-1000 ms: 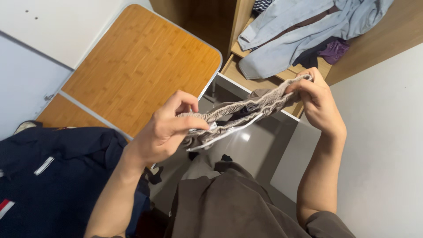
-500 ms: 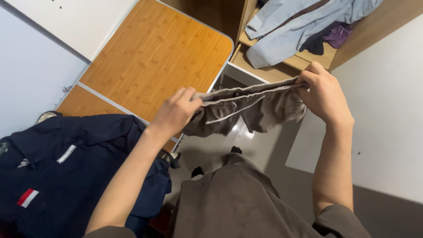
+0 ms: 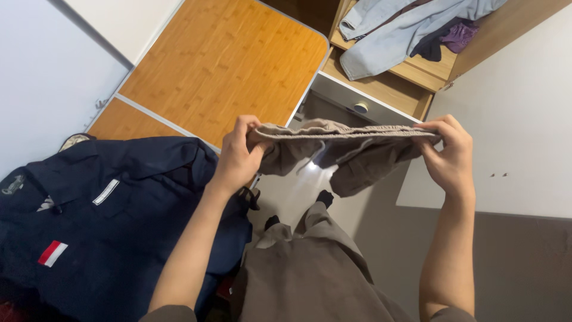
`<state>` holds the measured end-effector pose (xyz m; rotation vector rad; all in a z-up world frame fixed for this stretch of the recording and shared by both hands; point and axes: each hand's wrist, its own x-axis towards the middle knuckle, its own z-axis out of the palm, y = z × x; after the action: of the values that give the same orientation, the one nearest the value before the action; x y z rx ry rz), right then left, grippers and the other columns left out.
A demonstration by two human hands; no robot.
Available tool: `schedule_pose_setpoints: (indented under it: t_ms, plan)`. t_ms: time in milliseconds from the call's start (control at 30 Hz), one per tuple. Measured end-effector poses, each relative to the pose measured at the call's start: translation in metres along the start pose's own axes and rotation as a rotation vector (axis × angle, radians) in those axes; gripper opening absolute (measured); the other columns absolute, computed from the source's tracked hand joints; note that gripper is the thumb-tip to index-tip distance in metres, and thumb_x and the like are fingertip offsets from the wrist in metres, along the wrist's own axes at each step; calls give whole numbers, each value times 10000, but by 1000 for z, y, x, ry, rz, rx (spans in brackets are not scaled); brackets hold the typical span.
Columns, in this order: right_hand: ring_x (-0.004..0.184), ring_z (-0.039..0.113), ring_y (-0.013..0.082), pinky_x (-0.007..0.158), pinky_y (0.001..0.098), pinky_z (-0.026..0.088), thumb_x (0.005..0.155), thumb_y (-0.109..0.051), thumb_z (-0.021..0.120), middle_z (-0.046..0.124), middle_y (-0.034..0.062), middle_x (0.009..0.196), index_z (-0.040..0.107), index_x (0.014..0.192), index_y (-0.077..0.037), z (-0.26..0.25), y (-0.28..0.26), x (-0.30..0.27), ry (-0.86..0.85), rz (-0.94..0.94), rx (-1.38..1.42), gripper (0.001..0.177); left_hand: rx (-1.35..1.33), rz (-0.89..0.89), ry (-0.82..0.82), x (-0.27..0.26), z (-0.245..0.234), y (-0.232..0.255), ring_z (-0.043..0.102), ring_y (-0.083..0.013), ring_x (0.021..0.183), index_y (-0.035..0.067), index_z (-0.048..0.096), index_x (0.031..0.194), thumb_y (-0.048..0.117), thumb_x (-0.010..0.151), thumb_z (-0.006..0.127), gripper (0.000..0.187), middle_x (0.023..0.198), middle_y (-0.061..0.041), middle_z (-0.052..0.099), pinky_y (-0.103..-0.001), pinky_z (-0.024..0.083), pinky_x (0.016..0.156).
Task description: The person picks up various clothing items including shorts, jeans, trousers, and a polo shirt from a closet shelf, unfolds each one to check it, and then places it onto a flat surface next to them.
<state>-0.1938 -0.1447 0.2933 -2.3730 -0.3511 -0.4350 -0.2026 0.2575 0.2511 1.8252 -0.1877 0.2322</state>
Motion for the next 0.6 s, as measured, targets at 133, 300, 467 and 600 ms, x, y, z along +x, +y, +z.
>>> schedule_pose_setpoints:
  t_ms: [133,300,467,600]
  plan:
    - [1011,644,108,906,268,534,981,90,702,669,73,1103,633,1087,29,18,9,-23,113,64,405,141,-112,18,-24,-31,-9,8,732,-178,865,23,646,1128,-61,798,743,354,976,-79,741,-294,572,763]
    - [812,545,109,696,281,421,1017,40,723,616,46,927,624,1129,18,23,3,-50,169,286,321,151,-41,5,-6,-81,-8,7,741,-230,814,11,692,979,-61,802,776,209,910,-109,741,-315,576,724]
    - [781,614,162,725,289,486,1142,-63,631,665,123,869,595,1076,39,19,-13,-72,176,41,-240,126,-1,252,49,-132,0,18,711,-348,934,17,583,1155,-38,898,693,284,1075,-184,715,-379,565,782]
    - [745,608,156,708,292,487,1181,-123,627,649,113,852,619,1109,32,15,-14,-76,137,49,-222,171,69,43,104,-175,-4,30,722,-315,801,46,567,1115,32,965,705,204,905,-133,721,-352,534,672]
